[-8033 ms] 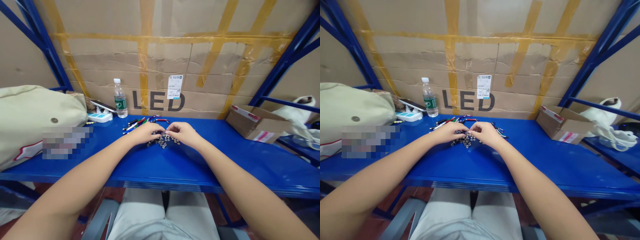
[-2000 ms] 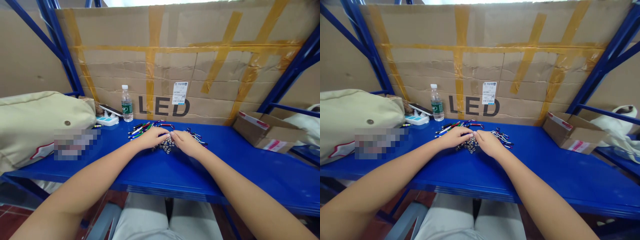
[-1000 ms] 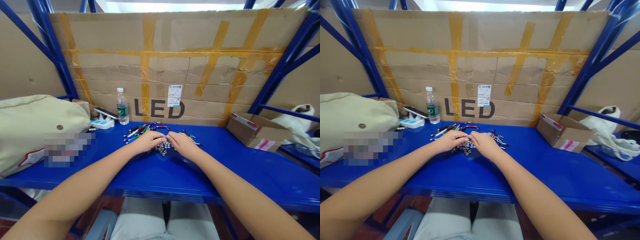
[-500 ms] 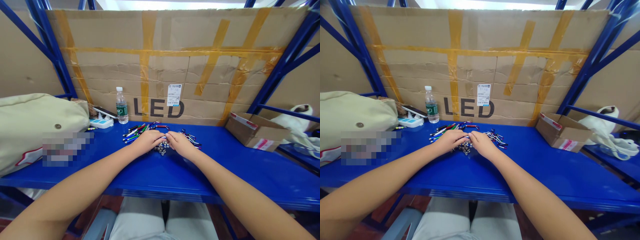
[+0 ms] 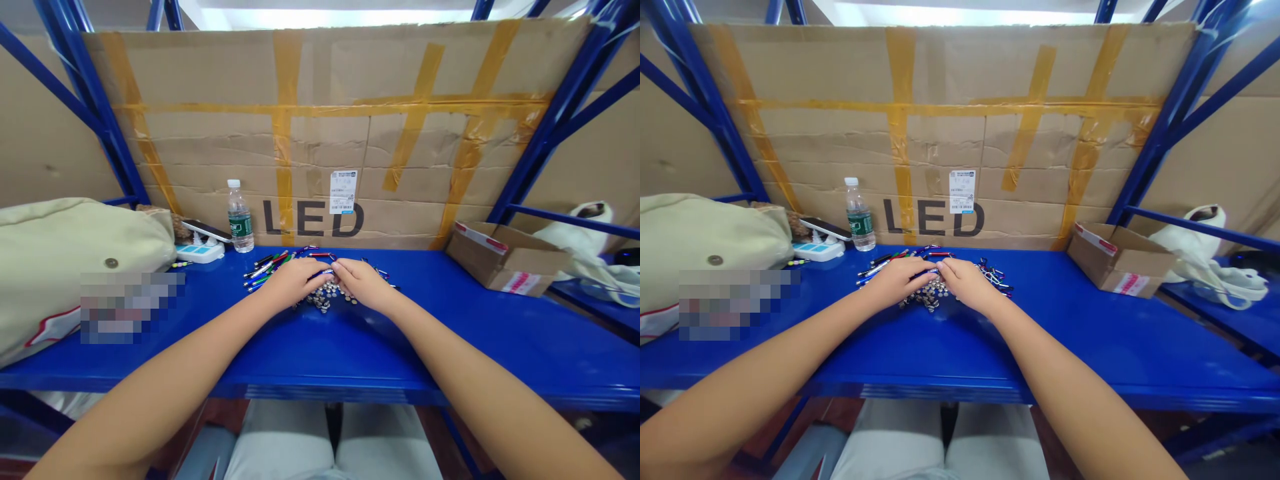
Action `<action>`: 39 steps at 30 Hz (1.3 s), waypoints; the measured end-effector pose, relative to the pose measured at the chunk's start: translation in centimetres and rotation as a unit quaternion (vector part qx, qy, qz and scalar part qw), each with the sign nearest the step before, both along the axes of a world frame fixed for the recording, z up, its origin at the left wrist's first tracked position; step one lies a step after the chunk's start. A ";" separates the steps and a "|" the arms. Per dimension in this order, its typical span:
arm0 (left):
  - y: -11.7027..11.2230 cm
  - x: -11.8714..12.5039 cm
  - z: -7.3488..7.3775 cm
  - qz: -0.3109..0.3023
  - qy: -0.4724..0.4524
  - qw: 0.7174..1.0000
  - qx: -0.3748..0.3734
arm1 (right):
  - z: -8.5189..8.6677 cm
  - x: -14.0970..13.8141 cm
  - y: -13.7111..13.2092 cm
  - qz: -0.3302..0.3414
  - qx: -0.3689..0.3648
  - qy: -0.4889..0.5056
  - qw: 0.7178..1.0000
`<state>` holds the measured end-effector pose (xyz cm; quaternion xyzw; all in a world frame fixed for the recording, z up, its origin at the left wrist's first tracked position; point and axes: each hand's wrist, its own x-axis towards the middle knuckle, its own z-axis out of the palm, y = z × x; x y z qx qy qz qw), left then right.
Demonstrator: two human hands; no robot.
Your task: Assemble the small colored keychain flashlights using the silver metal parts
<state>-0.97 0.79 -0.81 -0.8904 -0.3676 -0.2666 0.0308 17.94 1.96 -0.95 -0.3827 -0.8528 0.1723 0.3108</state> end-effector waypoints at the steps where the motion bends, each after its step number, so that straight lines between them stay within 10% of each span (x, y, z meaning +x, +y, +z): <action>1: 0.0 -0.1 0.2 0.004 -0.012 1.000 -0.020 | 0.1 0.1 0.0 -0.008 0.009 0.002 1.000; 26: 0.8 -0.5 0.4 0.072 0.031 0.994 -0.076 | 0.6 2.4 1.6 -0.025 0.013 -0.105 0.994; 39: 0.6 -0.5 0.4 0.069 0.031 0.992 -0.096 | 0.2 5.7 3.7 -0.088 -0.158 -0.257 0.949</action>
